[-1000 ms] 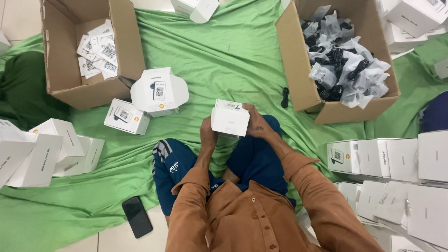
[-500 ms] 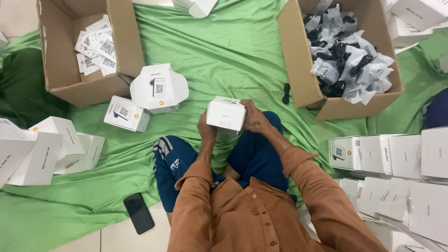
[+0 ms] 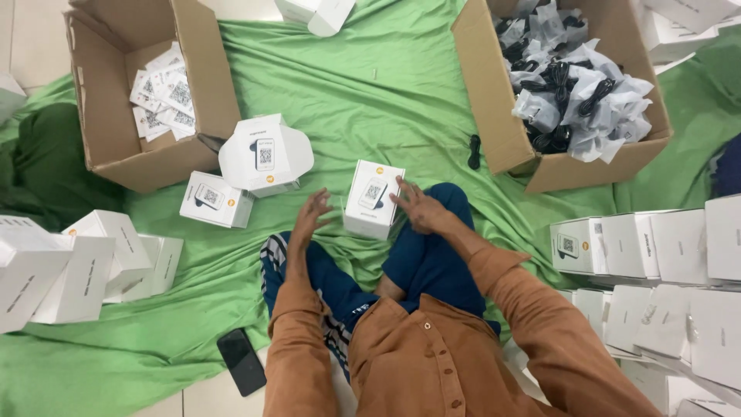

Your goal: The person is packing electronic components (possibly sensors or chargers) and power cables into small white product boxes, then stacking them.

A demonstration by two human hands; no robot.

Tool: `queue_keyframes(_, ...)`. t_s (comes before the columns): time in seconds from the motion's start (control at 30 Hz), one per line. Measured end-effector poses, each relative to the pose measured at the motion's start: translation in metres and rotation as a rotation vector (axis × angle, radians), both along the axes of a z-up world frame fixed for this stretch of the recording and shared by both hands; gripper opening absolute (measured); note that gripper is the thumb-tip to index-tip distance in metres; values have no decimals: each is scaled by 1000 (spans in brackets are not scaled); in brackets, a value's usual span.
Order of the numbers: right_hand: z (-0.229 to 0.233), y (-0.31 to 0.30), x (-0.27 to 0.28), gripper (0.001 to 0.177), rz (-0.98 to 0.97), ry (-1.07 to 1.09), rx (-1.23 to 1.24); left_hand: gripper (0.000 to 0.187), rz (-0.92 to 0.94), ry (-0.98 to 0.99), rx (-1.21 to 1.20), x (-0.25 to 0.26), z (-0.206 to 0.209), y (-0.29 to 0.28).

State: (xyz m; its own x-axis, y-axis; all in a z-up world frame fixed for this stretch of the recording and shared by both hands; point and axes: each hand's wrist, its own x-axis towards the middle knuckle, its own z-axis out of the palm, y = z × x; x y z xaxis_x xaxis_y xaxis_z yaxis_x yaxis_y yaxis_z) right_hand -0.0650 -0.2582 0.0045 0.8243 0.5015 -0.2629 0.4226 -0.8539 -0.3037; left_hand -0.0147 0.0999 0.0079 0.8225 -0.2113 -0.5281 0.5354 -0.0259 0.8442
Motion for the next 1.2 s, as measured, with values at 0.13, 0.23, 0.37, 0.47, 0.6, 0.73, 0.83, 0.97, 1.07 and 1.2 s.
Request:
queue_keyframes(0.13, 52, 39, 3, 131, -110, 320, -33, 78, -302, -274, 64, -25, -38, -50)
queue_keyframes(0.23, 49, 46, -2, 147, -243, 287, 197, 84, -195, -197, 183, -32, -21, -65)
queue_keyframes(0.37, 16, 22, 4, 143, -252, 182, 598, 74, -252, -248, 453, -33, -25, -47)
queue_keyframes(0.47, 86, -3, 11, 137, -304, 417, 868, 73, -111, -151, 35, -29, 3, -41)
queue_keyframes(0.6, 101, -22, 24, 103, -258, 342, 867, 74, -272, -300, -76, -33, 39, -45)
queue_keyframes(0.73, 132, -22, 43, 82, -374, 385, 736, 65, -238, -541, 361, -19, 78, -69)
queue_keyframes(0.83, 143, -17, 49, 69, -431, 429, 702, 41, -104, -664, 315, -1, 60, -71)
queue_keyframes(0.97, 134, -23, 65, 60, -428, 457, 857, 47, -138, -768, 372, 15, 91, -84)
queue_keyframes(1.07, 124, -29, 70, 56, -419, 463, 885, 58, -205, -773, 438, 24, 91, -79)
queue_keyframes(1.2, 131, -27, 70, 54, -453, 458, 788, 52, -263, -658, 431, 29, 115, -76)
